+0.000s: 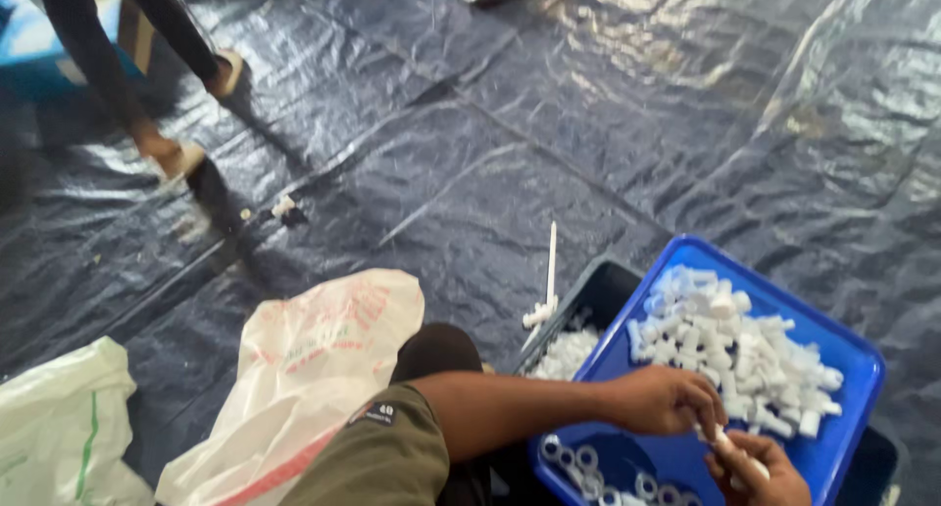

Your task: The person sits on the floor and repeatedly picks up small white plastic components from a blue tray. They insert a ring into a cylindrical piece, then place the assembled unit into a larger bin. The process is repeated continuously throughout the clip.

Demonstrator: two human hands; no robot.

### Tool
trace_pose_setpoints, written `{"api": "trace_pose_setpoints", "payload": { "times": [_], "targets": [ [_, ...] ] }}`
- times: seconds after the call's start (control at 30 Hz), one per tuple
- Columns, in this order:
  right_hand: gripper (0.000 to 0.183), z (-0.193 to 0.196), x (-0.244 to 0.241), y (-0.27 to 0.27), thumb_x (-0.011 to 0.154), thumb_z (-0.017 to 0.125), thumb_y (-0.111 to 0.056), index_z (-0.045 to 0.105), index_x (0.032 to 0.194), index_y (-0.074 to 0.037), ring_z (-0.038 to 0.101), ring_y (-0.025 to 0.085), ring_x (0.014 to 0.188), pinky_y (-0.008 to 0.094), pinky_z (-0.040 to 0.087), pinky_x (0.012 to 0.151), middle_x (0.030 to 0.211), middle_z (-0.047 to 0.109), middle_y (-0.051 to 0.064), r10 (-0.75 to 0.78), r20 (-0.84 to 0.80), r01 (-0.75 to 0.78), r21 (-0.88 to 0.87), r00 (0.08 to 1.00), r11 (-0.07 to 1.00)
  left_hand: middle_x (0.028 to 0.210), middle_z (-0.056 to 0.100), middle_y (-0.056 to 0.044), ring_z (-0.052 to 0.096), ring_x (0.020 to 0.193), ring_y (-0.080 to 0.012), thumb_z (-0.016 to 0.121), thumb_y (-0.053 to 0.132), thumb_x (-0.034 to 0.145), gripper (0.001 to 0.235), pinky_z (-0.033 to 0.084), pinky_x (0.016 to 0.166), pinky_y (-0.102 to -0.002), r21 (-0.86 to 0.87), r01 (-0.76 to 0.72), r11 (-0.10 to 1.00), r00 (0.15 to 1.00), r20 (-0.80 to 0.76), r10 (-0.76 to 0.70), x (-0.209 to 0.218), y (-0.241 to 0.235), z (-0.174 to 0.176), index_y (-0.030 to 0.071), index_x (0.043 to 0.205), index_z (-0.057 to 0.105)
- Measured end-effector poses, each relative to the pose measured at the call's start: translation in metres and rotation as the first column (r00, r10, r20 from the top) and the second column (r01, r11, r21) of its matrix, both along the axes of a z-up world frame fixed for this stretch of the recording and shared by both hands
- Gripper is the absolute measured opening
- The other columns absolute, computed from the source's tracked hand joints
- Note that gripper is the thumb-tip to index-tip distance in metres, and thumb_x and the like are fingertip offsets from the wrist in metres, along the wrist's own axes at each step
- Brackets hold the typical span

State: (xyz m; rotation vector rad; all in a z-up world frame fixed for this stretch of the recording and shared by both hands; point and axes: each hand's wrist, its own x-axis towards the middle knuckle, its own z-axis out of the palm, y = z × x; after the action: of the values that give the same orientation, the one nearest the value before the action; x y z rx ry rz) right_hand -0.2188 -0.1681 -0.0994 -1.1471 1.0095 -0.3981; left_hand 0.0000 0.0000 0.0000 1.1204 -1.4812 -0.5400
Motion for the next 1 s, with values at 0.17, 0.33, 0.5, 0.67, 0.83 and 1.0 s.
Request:
{"api": "trace_pose_setpoints", "payload": {
  "times": [0.17,0.33,0.5,0.67,0.83,1.0],
  "targets": [
    [0.02,0.005,-0.012,0.015,0.092,0.072,-0.004,0.063,0.105,0.008,0.064,0.02,0.069,0.03,0.051,0.064,0.088,0.069,0.019,0.079,0.141,-0.074,-0.041,0.987,0.996,0.098,0.075,-0.016,0.074,0.096,-0.0203,0.052,-0.004,0.096,0.02,0.058,0.092,-0.033,0.243,0.102,0.965,0.807,-0.587,0.063,-0.01,-0.006,-0.01,-0.002,0.107,0.069],
    [0.021,-0.006,0.01,0.01,0.089,0.073,-0.004,0.066,0.105,0.008,0.064,0.025,0.062,0.033,0.05,0.057,0.078,0.07,0.025,0.172,0.049,-0.155,-0.247,0.984,0.957,0.102,0.074,-0.015,0.07,0.092,-0.0237,0.064,0.018,0.106,0.019,0.054,0.085,-0.037,0.618,-0.125,0.776,0.985,-0.013,0.169,-0.005,0.006,0.028,0.004,0.118,0.069],
    [0.021,0.0,0.015,-0.017,0.088,0.071,-0.01,0.066,0.102,0.005,0.068,0.023,0.061,0.035,0.054,0.054,0.076,0.072,0.021,0.236,0.024,-0.234,-0.08,0.971,0.969,0.11,0.073,-0.014,0.068,0.107,-0.0175,0.065,0.005,0.093,0.019,0.056,0.096,-0.035,0.14,0.122,0.983,0.968,-0.235,-0.087,-0.006,0.014,0.03,0.001,0.111,0.072],
    [0.02,-0.003,0.012,-0.016,0.088,0.074,-0.007,0.066,0.102,0.006,0.068,0.023,0.062,0.034,0.054,0.057,0.076,0.074,0.024,0.191,-0.037,-0.194,-0.267,0.981,0.944,0.101,0.071,-0.011,0.072,0.096,-0.0175,0.063,0.008,0.105,0.012,0.056,0.093,-0.034,0.174,0.237,0.956,0.616,-0.788,-0.01,0.002,-0.008,0.018,0.004,0.115,0.062],
    [0.02,-0.014,0.006,0.007,0.088,0.074,-0.004,0.064,0.103,0.005,0.067,0.021,0.063,0.032,0.052,0.058,0.078,0.072,0.022,0.145,0.04,-0.11,-0.464,0.989,0.879,0.093,0.075,-0.015,0.073,0.086,-0.0239,0.061,0.026,0.108,0.026,0.056,0.082,-0.036,0.655,0.011,0.756,0.977,-0.166,0.13,-0.006,0.004,0.025,0.001,0.109,0.069],
    [0.016,0.0,0.003,-0.005,0.087,0.071,-0.004,0.061,0.099,0.001,0.07,0.018,0.068,0.031,0.055,0.056,0.082,0.069,0.015,0.008,0.235,-0.042,0.142,0.972,0.989,0.114,0.069,-0.006,0.066,0.11,-0.0152,0.068,0.012,0.1,0.011,0.053,0.098,-0.033,-0.015,0.288,0.958,0.84,-0.477,-0.26,-0.005,0.011,0.037,0.003,0.107,0.065]
  ]
}}
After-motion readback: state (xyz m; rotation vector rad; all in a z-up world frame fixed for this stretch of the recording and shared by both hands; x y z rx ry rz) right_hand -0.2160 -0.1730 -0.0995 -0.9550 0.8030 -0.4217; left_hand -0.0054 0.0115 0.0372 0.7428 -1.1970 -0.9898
